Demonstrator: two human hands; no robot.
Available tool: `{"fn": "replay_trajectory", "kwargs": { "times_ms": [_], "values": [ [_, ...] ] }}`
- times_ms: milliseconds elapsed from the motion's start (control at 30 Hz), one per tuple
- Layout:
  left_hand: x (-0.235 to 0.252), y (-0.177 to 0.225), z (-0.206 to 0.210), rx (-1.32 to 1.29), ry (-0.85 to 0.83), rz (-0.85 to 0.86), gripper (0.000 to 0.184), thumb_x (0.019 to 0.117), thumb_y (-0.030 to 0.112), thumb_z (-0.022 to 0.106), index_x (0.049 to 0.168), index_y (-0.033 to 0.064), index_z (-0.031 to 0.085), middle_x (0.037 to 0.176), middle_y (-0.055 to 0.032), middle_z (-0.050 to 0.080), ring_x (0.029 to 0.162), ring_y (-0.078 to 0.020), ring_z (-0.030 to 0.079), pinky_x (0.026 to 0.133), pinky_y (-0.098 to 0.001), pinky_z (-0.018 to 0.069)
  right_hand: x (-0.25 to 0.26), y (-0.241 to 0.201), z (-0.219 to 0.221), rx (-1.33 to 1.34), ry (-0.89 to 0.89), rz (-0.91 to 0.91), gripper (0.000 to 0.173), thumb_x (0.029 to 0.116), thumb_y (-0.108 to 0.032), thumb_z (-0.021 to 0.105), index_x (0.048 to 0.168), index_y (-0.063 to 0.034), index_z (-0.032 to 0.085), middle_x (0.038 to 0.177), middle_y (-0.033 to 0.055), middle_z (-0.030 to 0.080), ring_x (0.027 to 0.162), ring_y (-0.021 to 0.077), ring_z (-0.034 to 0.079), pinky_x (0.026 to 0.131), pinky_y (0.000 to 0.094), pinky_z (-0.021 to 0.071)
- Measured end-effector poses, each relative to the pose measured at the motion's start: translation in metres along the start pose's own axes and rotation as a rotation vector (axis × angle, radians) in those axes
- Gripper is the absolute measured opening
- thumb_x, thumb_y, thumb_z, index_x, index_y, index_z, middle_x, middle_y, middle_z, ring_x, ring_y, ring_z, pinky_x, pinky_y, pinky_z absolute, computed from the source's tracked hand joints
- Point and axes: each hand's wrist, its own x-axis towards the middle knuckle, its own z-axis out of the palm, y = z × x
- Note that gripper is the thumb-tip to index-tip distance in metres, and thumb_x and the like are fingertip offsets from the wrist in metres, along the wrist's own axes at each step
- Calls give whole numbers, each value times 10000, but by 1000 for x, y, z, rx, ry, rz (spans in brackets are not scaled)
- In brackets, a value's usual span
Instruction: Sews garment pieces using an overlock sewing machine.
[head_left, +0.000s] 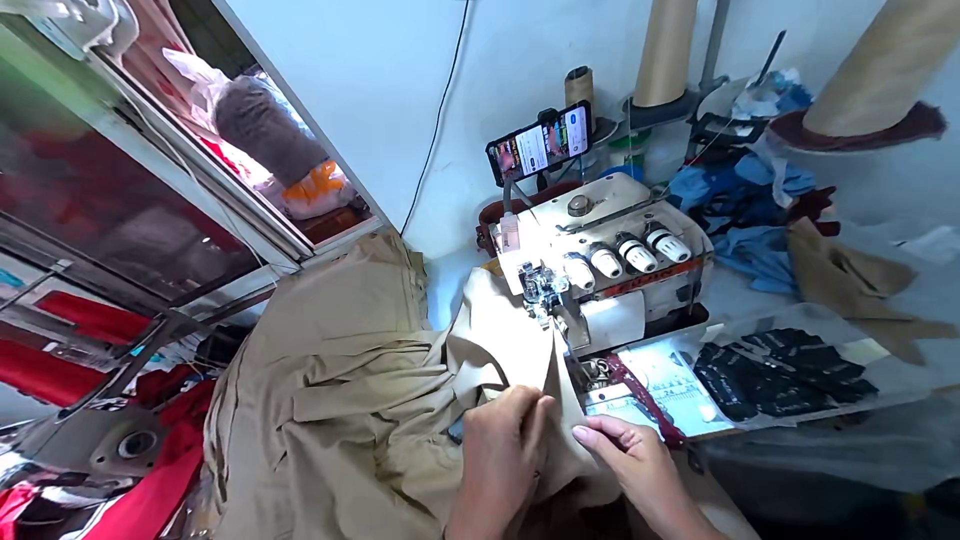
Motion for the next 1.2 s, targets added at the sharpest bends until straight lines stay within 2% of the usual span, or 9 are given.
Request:
{"fn": "replay_trajectory", "kwargs": {
  "times_ms": [133, 267, 533, 667, 733, 867, 1000, 1133, 1200],
  "values": [
    [7, 23, 0, 160, -63, 32, 222, 956, 234, 641, 791, 107, 718, 649, 18, 652, 555, -102, 632, 492, -293, 507, -4, -11, -2, -4, 45, -16, 160, 942, -174, 633, 917, -87, 765, 767, -77, 716, 681, -52, 633, 623, 126, 514],
    [28, 35, 10, 210, -102, -33, 225, 939, 193, 656, 749, 84, 708, 601, -14, 630, 560, -150, 647, 523, -347, 521, 18, -23, 6, -51, 120, -31, 194, 950, -149, 598, 932, -91, 783, 817, -55, 744, 741, -42, 664, 681, 145, 536],
    [41, 22, 23, 169, -102, -170, 106, 904, 135, 703, 930, 74, 786, 766, -80, 729, 723, -247, 719, 683, -456, 577, 51, -26, 19, 61, 177, 19, 75, 907, -78, 714, 881, -87, 784, 813, -13, 746, 766, 37, 688, 724, 209, 566],
    [29, 4, 28, 37, 22, -33, 125, 933, 123, 656, 924, 99, 778, 835, -34, 713, 793, -185, 694, 726, -372, 578, 41, -23, 16, 117, 134, 51, 97, 933, -97, 672, 897, -78, 760, 756, -22, 708, 522, 25, 579, 448, 183, 466],
    [28, 4, 28, -48, 33, 12, 112, 932, 106, 662, 896, 85, 766, 809, -17, 728, 754, -131, 699, 712, -314, 582, 35, -26, 16, 177, 125, 59, 130, 967, -99, 627, 932, -60, 746, 758, -14, 700, 486, 46, 574, 417, 197, 484],
    [34, 14, 26, -37, -22, 23, 129, 926, 103, 665, 847, 96, 766, 777, -21, 713, 741, -123, 698, 693, -288, 582, 35, -30, 25, 257, 170, 41, 186, 975, -46, 548, 945, -30, 731, 763, 12, 711, 565, 66, 643, 489, 214, 542],
    [43, 7, 38, 37, 2, 12, 118, 920, 57, 671, 869, 80, 775, 831, -69, 717, 792, -200, 716, 722, -372, 605, 49, -30, 33, 305, 186, 72, 178, 1001, -3, 557, 956, 15, 728, 792, 85, 739, 660, 140, 724, 584, 289, 627],
    [44, 1, 50, 171, 60, 58, 126, 880, 33, 682, 872, 97, 791, 886, -102, 734, 827, -249, 728, 722, -404, 608, 56, -29, 39, 311, 204, 61, 172, 972, 27, 576, 918, 9, 738, 770, 79, 735, 676, 121, 713, 625, 270, 612],
    [35, 6, 52, 280, 45, 69, 170, 860, 21, 690, 952, 102, 807, 1031, -129, 751, 944, -312, 726, 796, -462, 596, 56, -26, 41, 293, 203, 35, 180, 973, 12, 578, 909, -5, 745, 773, 67, 729, 698, 104, 697, 653, 250, 592]
  ]
}}
